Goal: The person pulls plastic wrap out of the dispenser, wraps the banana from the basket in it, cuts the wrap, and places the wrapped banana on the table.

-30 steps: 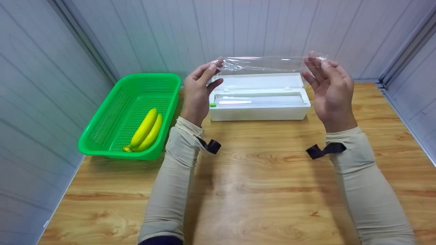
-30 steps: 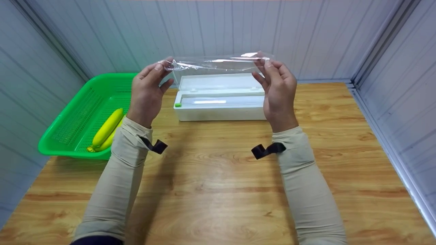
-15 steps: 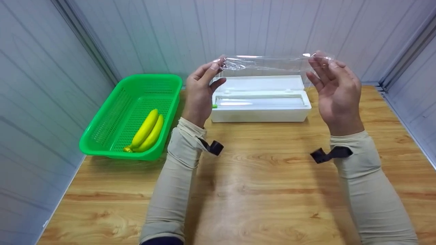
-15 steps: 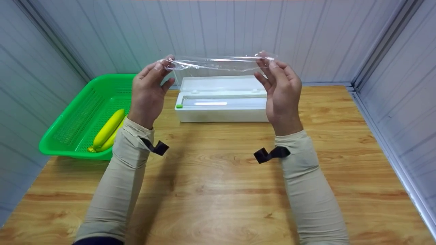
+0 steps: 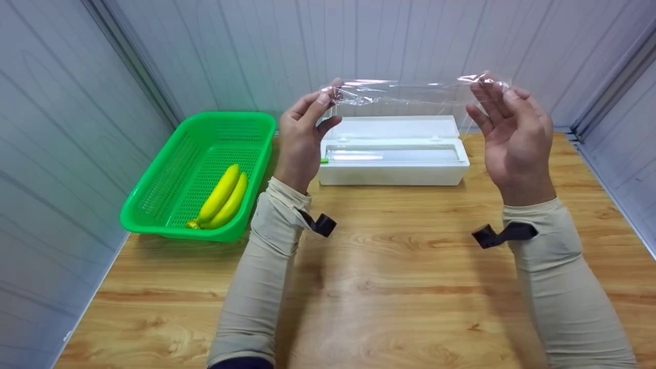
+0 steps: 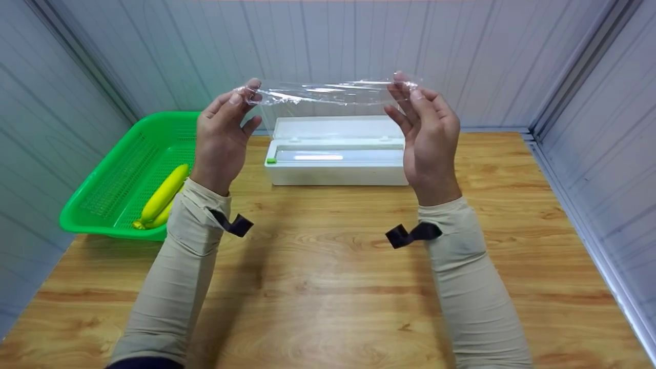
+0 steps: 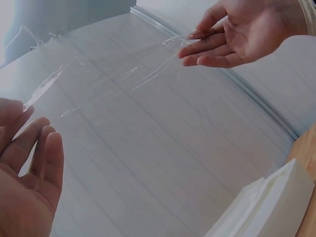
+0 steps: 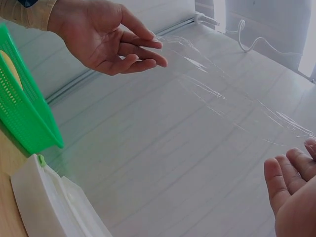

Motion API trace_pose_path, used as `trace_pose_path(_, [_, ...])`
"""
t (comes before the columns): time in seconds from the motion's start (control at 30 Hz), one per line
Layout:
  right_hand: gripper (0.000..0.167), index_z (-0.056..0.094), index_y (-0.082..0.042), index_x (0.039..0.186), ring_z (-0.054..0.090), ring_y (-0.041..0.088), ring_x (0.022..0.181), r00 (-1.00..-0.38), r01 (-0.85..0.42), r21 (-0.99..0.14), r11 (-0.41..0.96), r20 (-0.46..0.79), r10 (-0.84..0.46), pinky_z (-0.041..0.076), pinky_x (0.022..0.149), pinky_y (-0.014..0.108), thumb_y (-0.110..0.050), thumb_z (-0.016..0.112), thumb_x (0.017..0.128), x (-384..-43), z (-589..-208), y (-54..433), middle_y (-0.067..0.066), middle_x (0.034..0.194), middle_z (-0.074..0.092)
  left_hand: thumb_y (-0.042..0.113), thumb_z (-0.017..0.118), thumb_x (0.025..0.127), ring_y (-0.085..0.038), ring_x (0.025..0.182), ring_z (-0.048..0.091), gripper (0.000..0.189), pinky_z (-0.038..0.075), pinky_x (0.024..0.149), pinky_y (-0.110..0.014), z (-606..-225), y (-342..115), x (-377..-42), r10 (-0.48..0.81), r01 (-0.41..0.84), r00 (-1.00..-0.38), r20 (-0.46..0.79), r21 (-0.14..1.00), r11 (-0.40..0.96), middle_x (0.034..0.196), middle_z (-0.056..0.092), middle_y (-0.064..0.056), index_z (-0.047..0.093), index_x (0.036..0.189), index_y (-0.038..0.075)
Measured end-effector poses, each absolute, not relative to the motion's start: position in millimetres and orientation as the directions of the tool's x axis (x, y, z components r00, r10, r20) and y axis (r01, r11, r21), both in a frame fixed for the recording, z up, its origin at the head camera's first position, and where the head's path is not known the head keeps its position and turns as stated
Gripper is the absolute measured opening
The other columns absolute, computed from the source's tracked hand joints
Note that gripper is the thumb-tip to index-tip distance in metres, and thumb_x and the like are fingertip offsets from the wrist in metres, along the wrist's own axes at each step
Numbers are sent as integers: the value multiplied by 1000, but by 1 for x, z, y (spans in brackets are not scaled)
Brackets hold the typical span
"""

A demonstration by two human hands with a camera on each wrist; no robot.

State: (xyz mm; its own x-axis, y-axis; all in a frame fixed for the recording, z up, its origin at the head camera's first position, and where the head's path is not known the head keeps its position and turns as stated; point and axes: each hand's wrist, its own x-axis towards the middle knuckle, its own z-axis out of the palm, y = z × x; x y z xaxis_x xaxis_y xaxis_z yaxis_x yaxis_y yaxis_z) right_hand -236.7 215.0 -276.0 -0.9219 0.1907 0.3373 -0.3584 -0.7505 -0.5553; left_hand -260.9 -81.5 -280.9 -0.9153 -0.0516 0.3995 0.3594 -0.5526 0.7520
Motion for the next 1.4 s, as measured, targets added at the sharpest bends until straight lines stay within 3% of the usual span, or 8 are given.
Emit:
trace_pose_path(0.47, [16, 55, 16, 107, 54, 44, 124, -906, -384, -519, -764, 369, 205, 51, 93, 47, 3, 47, 103, -230, -266, 213, 32, 130, 57, -1, 54, 100, -34, 120, 57, 19, 54, 81, -33, -276, -82, -253, -35, 402, -884, 466, 719, -568, 131, 64, -15, 73, 100, 2])
trace_pose_path(0.87, [15, 55, 15, 102, 56, 45, 120, -902, -368, -456, -811, 387, 192, 52, 90, 49, 6, 43, 102, -225, -259, 214, 34, 121, 61, -3, 51, 100, -31, 113, 58, 24, 54, 80, -31, -276, -83, -252, -23, 443, -847, 531, 682, -581, 134, 62, -18, 74, 99, 4])
trace_pose_path(1.4, [14, 53, 16, 101, 55, 45, 121, -866, -438, -463, -770, 447, 224, 52, 90, 48, 6, 43, 102, -218, -251, 213, 35, 127, 58, -4, 50, 99, -34, 112, 59, 25, 54, 80, -32, -268, -88, -246, -6, 486, -810, 586, 667, -565, 133, 62, -20, 74, 101, 4])
